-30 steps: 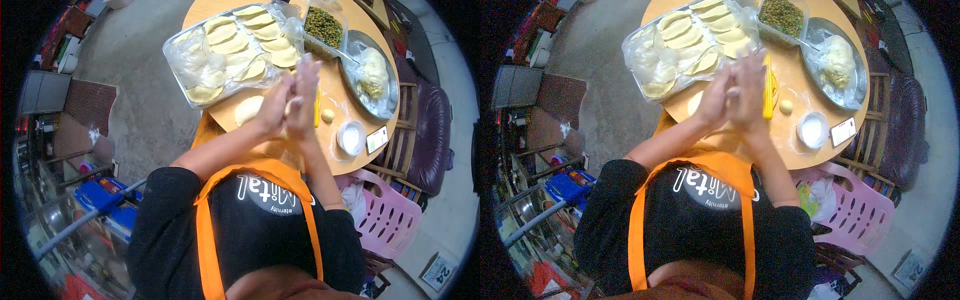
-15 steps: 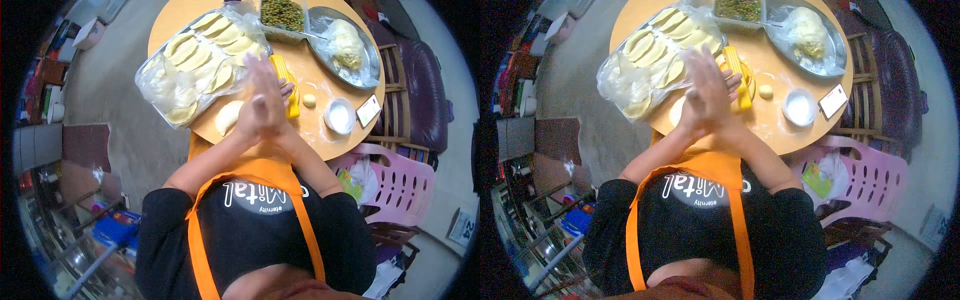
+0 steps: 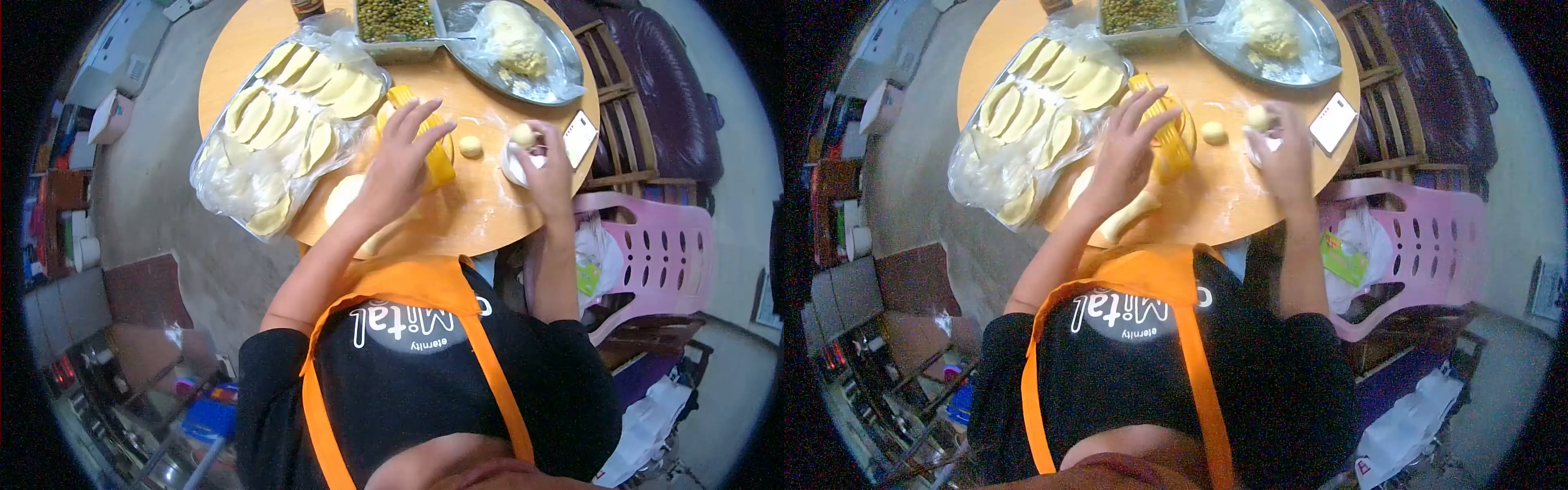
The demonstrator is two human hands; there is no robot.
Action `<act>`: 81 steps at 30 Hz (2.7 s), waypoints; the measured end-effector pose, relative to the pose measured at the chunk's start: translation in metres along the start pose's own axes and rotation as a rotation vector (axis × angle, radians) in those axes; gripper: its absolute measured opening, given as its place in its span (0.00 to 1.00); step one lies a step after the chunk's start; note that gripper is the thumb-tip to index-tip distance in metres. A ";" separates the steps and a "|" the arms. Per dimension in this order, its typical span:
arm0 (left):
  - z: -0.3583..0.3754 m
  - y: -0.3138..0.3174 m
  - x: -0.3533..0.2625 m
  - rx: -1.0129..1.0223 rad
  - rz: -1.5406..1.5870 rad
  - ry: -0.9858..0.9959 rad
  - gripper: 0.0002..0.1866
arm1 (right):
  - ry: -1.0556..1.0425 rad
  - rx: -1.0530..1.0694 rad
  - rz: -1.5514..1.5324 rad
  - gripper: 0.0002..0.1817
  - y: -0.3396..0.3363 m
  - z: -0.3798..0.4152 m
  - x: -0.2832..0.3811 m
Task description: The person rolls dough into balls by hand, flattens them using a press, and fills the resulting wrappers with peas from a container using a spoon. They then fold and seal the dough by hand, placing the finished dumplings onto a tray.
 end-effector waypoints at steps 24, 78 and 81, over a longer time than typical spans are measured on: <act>-0.124 -0.004 0.122 -0.093 0.472 -0.118 0.13 | -0.146 0.333 0.410 0.20 0.002 -0.005 -0.089; 0.078 0.082 0.022 0.210 -0.299 0.020 0.22 | 0.131 0.272 -0.038 0.35 0.133 -0.012 0.042; 0.076 0.084 0.024 0.251 -0.267 -0.016 0.22 | 0.277 0.208 -0.190 0.34 0.135 -0.003 0.053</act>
Point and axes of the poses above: each hand's wrist, its own z-axis away from the middle knuckle, its own y-axis out of the palm, x = y × z, the point moved 1 cm from there along -z, towards the middle knuckle, and after that the axes turned 4 degrees about x, right-handed, at the moved point
